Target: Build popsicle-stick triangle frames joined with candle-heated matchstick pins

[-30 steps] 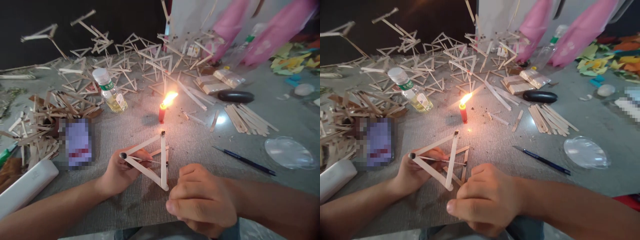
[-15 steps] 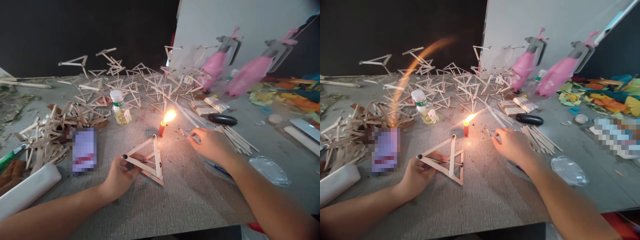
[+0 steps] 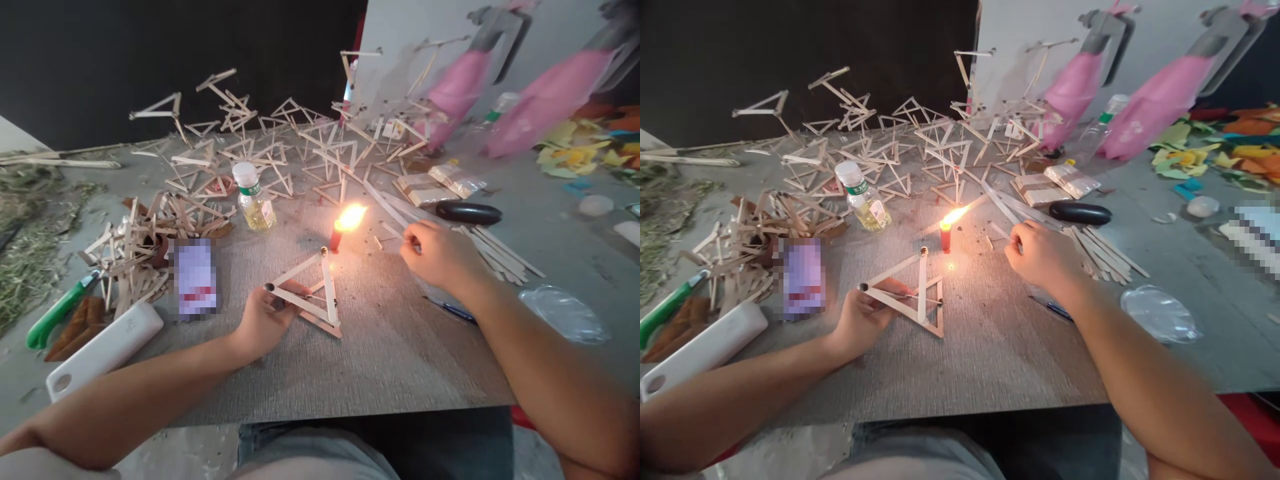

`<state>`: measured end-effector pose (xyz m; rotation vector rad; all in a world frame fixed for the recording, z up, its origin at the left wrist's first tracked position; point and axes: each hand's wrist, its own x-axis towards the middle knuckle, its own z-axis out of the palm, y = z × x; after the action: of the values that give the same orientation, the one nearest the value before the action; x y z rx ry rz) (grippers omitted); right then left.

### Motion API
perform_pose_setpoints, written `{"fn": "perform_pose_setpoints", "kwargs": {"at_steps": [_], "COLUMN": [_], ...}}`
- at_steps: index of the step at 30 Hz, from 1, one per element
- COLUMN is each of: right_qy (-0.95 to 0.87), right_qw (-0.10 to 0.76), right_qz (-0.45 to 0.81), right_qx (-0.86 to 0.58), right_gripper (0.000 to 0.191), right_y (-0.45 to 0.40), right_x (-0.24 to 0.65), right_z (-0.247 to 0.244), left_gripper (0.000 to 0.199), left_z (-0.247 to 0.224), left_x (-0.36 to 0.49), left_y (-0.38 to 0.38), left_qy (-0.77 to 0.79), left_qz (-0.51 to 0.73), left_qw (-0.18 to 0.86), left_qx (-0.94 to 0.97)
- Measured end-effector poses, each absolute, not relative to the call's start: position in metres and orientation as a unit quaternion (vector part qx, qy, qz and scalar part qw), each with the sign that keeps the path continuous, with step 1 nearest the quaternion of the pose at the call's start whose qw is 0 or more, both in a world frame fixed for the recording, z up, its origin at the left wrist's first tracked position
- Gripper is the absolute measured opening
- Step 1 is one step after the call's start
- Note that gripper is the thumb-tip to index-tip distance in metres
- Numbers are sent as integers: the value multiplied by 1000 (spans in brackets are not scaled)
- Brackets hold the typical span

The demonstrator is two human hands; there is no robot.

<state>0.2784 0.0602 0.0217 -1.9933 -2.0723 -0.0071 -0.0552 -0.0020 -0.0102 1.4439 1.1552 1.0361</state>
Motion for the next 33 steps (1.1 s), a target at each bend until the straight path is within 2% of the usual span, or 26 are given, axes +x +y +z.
{"fn": "perform_pose_setpoints", "kwargs": {"at_steps": [5, 11, 16, 22, 33], "right_qy": [-691, -689, -689, -705, -701], "right_qw": [217, 360, 418, 424, 421], "right_qz": [29, 88, 121, 106, 116], "right_qx": [-689, -622, -580, -558, -564], "right_gripper": [18, 29, 27, 26, 29], "right_y": [59, 53, 45, 41, 43], "right_x": [273, 262, 251, 240, 231], "right_z": [23, 14, 7, 8, 1], "left_gripper": [20, 20, 17, 12, 14], "left_z": [-11, -15, -19, -23, -17], "left_x": [-55, -56, -57, -58, -58], "left_y": [0, -2, -2, -2, -3], "left_qy": [482, 481, 472, 458, 435], "left_qz": [424, 436, 433, 432, 431], "left_qw": [492, 482, 490, 496, 524], "left_qx": [588, 588, 591, 598, 592]}}
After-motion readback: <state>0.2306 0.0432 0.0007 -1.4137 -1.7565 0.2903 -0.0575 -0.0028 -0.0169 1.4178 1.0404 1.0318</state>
